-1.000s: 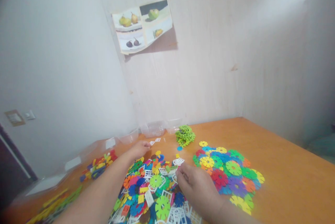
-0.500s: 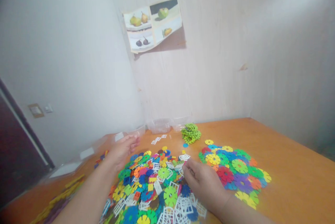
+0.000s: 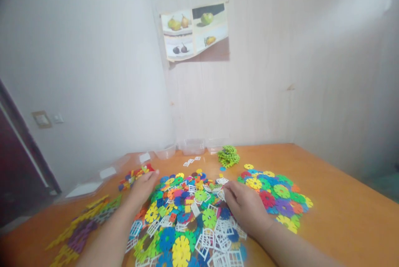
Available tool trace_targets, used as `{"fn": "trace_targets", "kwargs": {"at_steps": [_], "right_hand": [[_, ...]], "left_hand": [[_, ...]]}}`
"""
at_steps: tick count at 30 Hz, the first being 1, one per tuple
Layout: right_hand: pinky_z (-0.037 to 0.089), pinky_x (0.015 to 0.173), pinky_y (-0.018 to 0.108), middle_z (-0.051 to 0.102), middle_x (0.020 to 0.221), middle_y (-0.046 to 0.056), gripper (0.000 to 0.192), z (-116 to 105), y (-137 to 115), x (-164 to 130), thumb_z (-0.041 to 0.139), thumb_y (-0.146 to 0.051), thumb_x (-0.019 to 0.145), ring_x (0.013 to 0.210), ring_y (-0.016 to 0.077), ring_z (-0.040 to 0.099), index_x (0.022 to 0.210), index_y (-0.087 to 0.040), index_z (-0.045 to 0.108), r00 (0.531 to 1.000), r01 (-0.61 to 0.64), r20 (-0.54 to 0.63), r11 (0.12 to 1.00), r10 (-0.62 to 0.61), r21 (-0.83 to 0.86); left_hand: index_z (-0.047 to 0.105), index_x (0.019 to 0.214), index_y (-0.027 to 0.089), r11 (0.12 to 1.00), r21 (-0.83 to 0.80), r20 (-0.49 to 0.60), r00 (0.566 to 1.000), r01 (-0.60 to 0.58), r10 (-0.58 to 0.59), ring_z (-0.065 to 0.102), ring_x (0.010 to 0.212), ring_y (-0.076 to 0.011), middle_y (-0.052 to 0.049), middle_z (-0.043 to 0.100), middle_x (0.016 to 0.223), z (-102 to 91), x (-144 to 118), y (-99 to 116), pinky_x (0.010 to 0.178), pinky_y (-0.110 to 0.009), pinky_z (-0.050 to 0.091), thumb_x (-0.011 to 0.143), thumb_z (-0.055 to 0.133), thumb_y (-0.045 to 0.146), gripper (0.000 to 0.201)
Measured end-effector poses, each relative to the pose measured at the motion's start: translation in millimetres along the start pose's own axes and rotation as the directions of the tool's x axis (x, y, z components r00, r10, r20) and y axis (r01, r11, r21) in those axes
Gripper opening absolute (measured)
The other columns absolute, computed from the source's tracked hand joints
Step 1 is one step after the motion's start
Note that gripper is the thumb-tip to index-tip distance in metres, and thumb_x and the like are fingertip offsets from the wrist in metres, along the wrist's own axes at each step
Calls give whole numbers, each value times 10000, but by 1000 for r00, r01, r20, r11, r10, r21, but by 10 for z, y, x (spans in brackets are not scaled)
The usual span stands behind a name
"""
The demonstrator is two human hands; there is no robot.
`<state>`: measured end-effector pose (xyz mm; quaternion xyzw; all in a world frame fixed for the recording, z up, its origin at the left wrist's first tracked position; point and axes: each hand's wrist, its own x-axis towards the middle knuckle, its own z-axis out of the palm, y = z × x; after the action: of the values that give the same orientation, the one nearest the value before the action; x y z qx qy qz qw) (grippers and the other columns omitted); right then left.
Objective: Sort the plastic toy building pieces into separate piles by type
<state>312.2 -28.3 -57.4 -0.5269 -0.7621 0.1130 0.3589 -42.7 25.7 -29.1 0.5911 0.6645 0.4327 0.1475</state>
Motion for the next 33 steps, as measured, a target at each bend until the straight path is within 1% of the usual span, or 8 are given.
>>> {"fn": "trace_targets", "kwargs": {"at_steps": [3, 7, 9, 14, 19, 23, 29, 33], "right_hand": [[451, 779, 319, 673, 933, 52, 311, 1, -39, -29, 398, -390, 953, 884, 203, 619, 979, -222, 659, 1000, 31, -7, 999, -31, -36], [466, 774, 320, 656, 963, 75, 303, 21, -150, -54, 419, -376, 949, 869, 202, 617, 1035, -223, 666, 997, 76, 25, 996, -75, -44], [466, 770, 313, 646, 965, 77, 286, 36, -227, -46, 437, -354, 940, 879, 201, 614, 1053, -227, 668, 994, 98, 58, 994, -96, -46], [443, 805, 314, 619, 983, 74, 296, 65, -413, 46, 509, -348, 908, 914, 208, 592, 1139, -244, 663, 976, 180, 151, 973, -157, -146], [417, 829, 325, 600, 984, 80, 309, 98, -542, 154, 528, -431, 907, 947, 221, 573, 1104, -253, 686, 956, 245, 218, 942, -196, -230], [407, 818, 315, 602, 974, 73, 280, 157, -605, 202, 537, -429, 903, 959, 219, 566, 1044, -256, 706, 967, 211, 195, 948, -167, -236], [398, 782, 286, 623, 898, 53, 225, 206, -664, 153, 485, -294, 929, 902, 189, 556, 880, -218, 691, 970, 219, 154, 954, -189, -204], [396, 814, 303, 645, 948, 60, 229, 207, -676, 108, 501, -331, 931, 942, 207, 547, 1017, -227, 685, 971, 225, 123, 954, -204, -196]], "left_hand": [[665, 753, 173, 999, 11, 114, 993, -45, 43, 647, 835, -259, -72, 718, 810, 40, -9, 5, 768, -332, 478, 853, 416, 612, 514], [718, 843, 185, 997, -42, 261, 963, -58, 67, 644, 1040, -290, -110, 743, 1011, 119, -58, 48, 907, -341, 458, 853, 425, 618, 523], [735, 886, 186, 996, -69, 301, 951, -54, 72, 627, 1104, -297, -122, 737, 1068, 150, -88, 80, 947, -344, 445, 845, 434, 631, 539], [733, 1023, 166, 986, -167, 306, 951, 7, 45, 601, 1165, -297, -134, 726, 1117, 171, -149, 167, 950, -342, 453, 808, 470, 675, 612], [721, 1066, 157, 985, -168, 344, 939, 37, 23, 598, 1179, -289, -136, 698, 1189, 168, -161, 189, 944, -330, 458, 826, 434, 694, 655], [733, 1021, 175, 990, -143, 323, 944, -11, 58, 629, 1116, -289, -116, 723, 1131, 182, -136, 161, 955, -330, 446, 846, 424, 670, 609], [742, 915, 179, 994, -99, 329, 942, -42, 73, 641, 1062, -301, -112, 745, 1045, 199, -95, 126, 929, -339, 447, 849, 432, 651, 568], [740, 929, 188, 993, -102, 344, 935, -55, 87, 643, 1048, -297, -96, 745, 1042, 203, -89, 123, 942, -339, 440, 857, 418, 651, 568]]}}
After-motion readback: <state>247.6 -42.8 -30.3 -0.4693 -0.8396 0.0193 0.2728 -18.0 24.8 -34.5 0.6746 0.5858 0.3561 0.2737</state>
